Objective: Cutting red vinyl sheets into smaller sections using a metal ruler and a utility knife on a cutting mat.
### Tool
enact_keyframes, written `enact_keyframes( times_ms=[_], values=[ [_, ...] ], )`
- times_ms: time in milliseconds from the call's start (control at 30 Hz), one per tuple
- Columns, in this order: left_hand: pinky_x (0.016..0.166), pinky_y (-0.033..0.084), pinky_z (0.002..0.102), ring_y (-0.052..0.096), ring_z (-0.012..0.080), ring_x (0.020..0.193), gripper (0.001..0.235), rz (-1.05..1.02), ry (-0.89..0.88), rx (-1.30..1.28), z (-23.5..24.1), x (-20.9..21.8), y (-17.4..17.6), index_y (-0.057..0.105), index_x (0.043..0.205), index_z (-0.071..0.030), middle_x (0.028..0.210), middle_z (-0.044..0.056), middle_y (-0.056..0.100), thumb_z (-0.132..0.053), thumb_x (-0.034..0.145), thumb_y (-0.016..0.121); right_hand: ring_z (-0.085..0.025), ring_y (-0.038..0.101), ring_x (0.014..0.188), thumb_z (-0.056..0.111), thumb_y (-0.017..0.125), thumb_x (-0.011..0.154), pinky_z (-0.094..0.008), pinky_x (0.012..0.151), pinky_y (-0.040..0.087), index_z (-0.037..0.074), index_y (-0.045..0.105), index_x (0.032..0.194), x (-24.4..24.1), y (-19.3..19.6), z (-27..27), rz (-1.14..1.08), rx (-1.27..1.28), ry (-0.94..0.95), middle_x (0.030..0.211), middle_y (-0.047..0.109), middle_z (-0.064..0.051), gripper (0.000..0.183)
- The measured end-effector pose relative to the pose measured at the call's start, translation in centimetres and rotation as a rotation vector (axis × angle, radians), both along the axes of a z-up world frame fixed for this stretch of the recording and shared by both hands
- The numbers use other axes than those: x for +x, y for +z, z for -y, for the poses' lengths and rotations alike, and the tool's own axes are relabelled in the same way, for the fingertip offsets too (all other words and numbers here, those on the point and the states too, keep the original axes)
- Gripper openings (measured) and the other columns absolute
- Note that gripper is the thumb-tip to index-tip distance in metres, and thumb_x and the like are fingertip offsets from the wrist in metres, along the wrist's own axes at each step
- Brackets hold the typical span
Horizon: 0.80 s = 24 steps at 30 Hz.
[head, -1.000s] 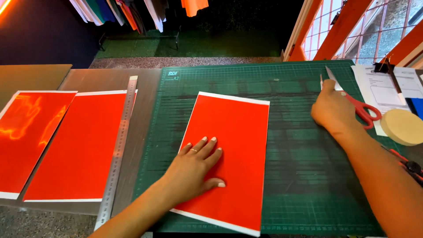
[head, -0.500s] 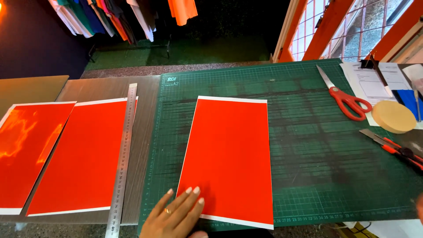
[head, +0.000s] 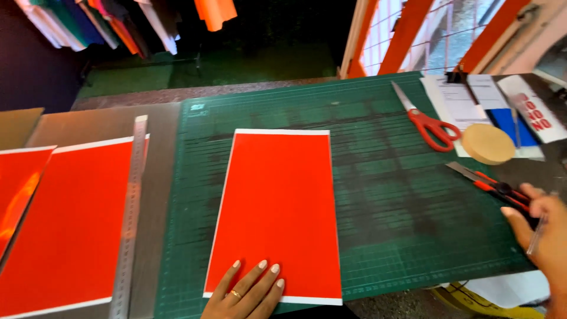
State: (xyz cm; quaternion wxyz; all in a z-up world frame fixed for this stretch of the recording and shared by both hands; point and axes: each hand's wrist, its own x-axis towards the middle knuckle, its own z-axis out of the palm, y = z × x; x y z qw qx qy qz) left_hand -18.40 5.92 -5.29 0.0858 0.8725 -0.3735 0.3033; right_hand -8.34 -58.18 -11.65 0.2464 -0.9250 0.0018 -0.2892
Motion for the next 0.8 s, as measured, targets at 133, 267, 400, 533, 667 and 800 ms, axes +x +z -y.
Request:
enact_keyframes(
  times_ms=[133, 267, 400, 533, 667, 800],
  values=[
    [0.107, 0.046, 0.05, 0.06, 0.0225, 0.131, 0.025, 0.044, 0.019, 0.005, 1.4, 0.8, -0.1, 0.067, 0.126, -0.019, 0.137, 0.003, 0.068, -0.029, 0.109, 0.051, -0.032, 0.073, 0.11, 0.006, 0.077, 0.103, -0.041, 0.085, 0.053, 0.001, 0.041, 0.086, -0.2, 3.7, -2.8, -0.109, -0.247, -0.177, 0.138, 0.077, -0.014, 0.04],
    [0.105, 0.048, 0.049, 0.064, 0.0216, 0.127, 0.023, 0.049, 0.036, -0.035, 2.9, 1.4, 0.6, 0.068, 0.124, -0.019, 0.136, 0.002, 0.069, -0.024, 0.107, 0.054, -0.033, 0.072, 0.11, 0.028, 0.077, 0.097, -0.046, 0.088, 0.052, 0.006, 0.044, 0.085, 0.5, 5.0, -3.5, -0.186, -0.244, -0.198, 0.141, 0.075, -0.002, 0.041],
    [0.108, 0.046, 0.049, 0.061, 0.0229, 0.132, 0.028, 0.014, 0.002, 0.005, 3.1, 1.5, 0.9, 0.063, 0.132, -0.016, 0.142, 0.005, 0.064, -0.024, 0.11, 0.048, -0.035, 0.072, 0.106, 0.022, 0.077, 0.102, -0.045, 0.089, 0.05, 0.005, 0.043, 0.089, 1.2, 3.7, -2.7, -0.16, -0.149, -0.181, 0.135, 0.076, -0.007, 0.04],
    [0.109, 0.045, 0.048, 0.059, 0.0234, 0.134, 0.026, 0.03, 0.015, 0.0, 3.1, 1.7, 1.4, 0.064, 0.129, -0.016, 0.143, 0.008, 0.064, -0.024, 0.109, 0.05, -0.025, 0.054, 0.12, 0.005, 0.06, 0.117, -0.034, 0.105, 0.037, 0.012, 0.026, 0.115, 2.5, 0.8, -1.0, 0.127, 0.485, 0.098, 0.143, 0.059, -0.025, 0.035],
    [0.109, 0.045, 0.049, 0.059, 0.024, 0.134, 0.025, 0.05, 0.026, 0.014, 3.0, 1.6, 1.3, 0.064, 0.13, -0.016, 0.144, 0.009, 0.063, -0.023, 0.109, 0.051, -0.019, 0.062, 0.118, 0.012, 0.055, 0.124, -0.026, 0.074, 0.05, 0.025, 0.028, 0.124, 3.4, 3.6, -2.3, 0.041, 0.93, 0.157, 0.144, 0.06, -0.019, 0.029],
    [0.108, 0.045, 0.05, 0.061, 0.0232, 0.132, 0.023, 0.056, 0.024, 0.009, 3.0, 1.6, 1.4, 0.064, 0.128, -0.016, 0.142, 0.008, 0.064, -0.023, 0.108, 0.053, -0.007, 0.048, 0.087, 0.024, 0.059, 0.107, -0.021, 0.068, 0.039, 0.012, 0.05, 0.131, 3.4, 7.0, -5.3, -0.22, 1.293, 0.31, 0.114, 0.053, -0.002, 0.028]
  ],
)
